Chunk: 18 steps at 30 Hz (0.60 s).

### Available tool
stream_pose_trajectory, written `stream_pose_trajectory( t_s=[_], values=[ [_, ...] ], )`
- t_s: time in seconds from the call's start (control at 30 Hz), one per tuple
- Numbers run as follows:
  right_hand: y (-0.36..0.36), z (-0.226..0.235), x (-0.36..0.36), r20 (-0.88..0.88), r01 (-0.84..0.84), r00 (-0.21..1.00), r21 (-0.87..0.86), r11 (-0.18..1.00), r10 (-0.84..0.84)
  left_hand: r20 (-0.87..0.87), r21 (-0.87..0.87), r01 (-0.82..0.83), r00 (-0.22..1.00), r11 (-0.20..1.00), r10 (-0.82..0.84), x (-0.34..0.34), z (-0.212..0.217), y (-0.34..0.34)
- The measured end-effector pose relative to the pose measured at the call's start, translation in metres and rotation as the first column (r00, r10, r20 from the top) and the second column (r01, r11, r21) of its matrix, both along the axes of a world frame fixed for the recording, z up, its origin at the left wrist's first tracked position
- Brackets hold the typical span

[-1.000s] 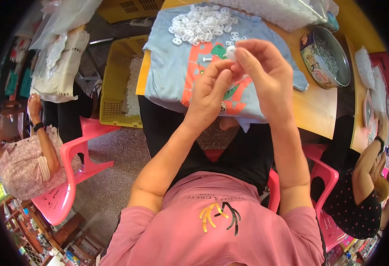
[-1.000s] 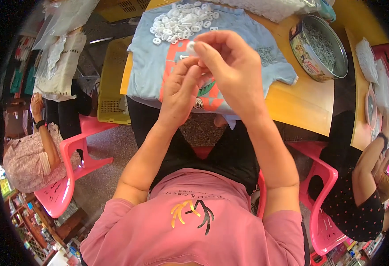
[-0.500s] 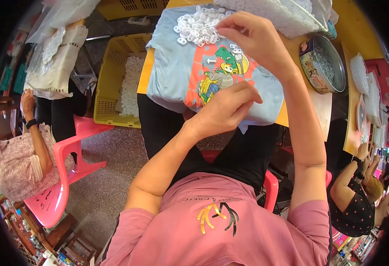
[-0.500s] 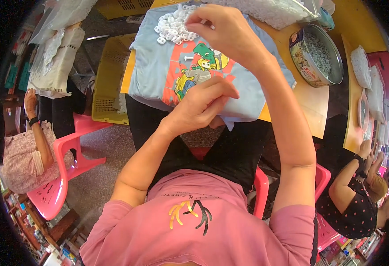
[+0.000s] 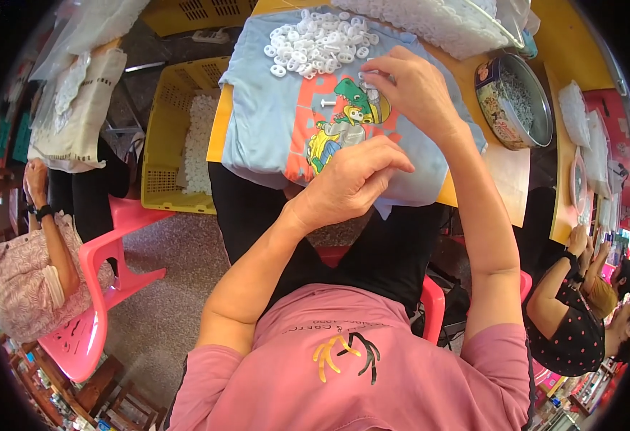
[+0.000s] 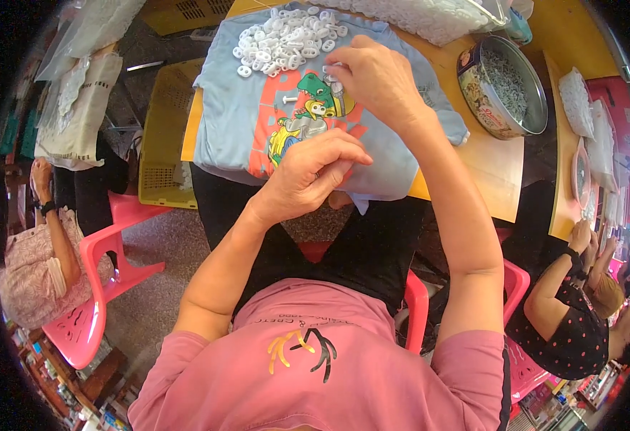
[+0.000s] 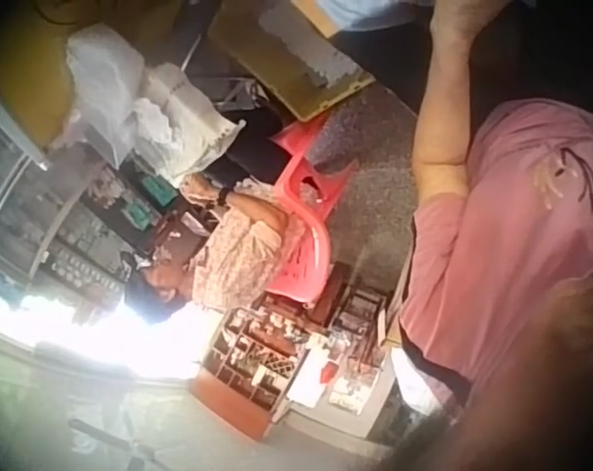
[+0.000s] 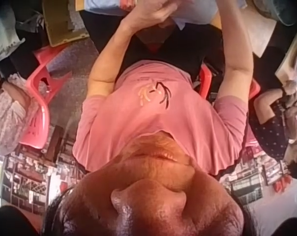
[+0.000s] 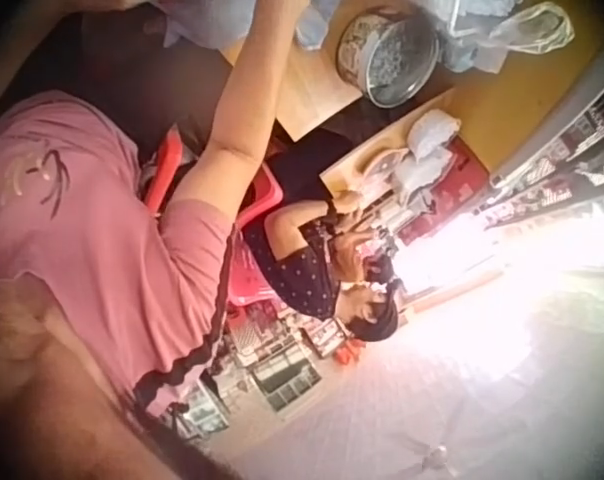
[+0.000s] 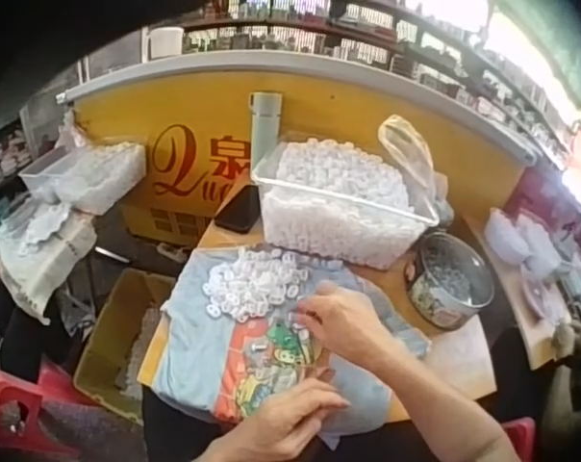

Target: Manually assembling or sorting small white plastic fasteners on a t-shirt at a production workstation.

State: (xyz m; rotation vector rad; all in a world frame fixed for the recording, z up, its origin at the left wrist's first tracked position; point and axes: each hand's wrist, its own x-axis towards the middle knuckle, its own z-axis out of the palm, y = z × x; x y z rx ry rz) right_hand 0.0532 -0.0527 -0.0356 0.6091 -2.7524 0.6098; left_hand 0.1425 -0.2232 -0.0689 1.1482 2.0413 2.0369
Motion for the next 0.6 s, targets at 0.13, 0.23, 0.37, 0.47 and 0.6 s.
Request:
stream_pose_trajectory(
  t_s=[0.13,0.23,0.37,0.47,0.6],
  values=[
    [-0.005,0.001,-0.004,0.009,0.0,1.0,0.049,0.999,-0.001,0.058,-0.038,0.021,0.998,0.999,-0.019,0.0,0.004,-0.002],
    [-0.002,0.005,-0.004,0.098,-0.034,0.994,-0.071,0.997,0.041,0.165,-0.028,0.042,0.986,0.999,-0.037,0.001,0.003,-0.003],
    [0.001,0.016,0.014,0.435,0.164,0.895,-0.524,0.836,0.096,0.585,0.269,-0.127,0.809,0.955,-0.057,0.009,0.016,0.003],
    [0.0,0.021,0.04,0.495,0.31,0.809,-0.818,0.485,0.318,0.521,0.339,-0.134,0.851,0.931,-0.067,0.001,-0.001,0.002],
    [-0.003,0.019,0.073,0.53,0.467,0.756,-0.848,0.252,0.384,0.526,0.383,-0.248,0.85,0.89,0.01,-0.001,-0.001,0.009]
  ],
)
